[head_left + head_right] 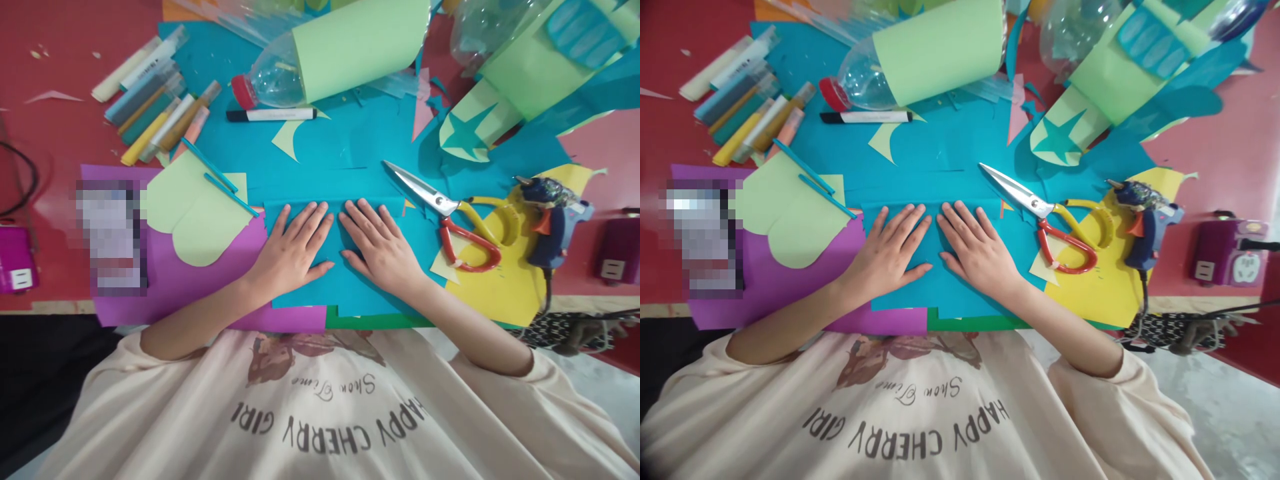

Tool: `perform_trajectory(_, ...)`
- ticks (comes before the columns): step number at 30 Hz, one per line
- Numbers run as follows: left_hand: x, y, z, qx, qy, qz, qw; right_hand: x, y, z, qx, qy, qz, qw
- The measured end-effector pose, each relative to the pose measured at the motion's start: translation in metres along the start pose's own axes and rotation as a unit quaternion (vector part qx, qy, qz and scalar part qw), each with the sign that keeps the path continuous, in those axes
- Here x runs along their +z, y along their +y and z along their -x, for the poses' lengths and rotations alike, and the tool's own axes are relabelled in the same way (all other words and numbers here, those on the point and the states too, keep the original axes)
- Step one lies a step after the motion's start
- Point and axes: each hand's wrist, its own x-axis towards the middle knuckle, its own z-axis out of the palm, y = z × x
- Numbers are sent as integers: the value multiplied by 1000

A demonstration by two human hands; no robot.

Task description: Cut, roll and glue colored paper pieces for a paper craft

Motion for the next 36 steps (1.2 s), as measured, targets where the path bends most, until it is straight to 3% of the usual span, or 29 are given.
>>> perform_trajectory(36,-2,-2,0,12,6,-30,999,1,-5,-1,26,-17,-23,999)
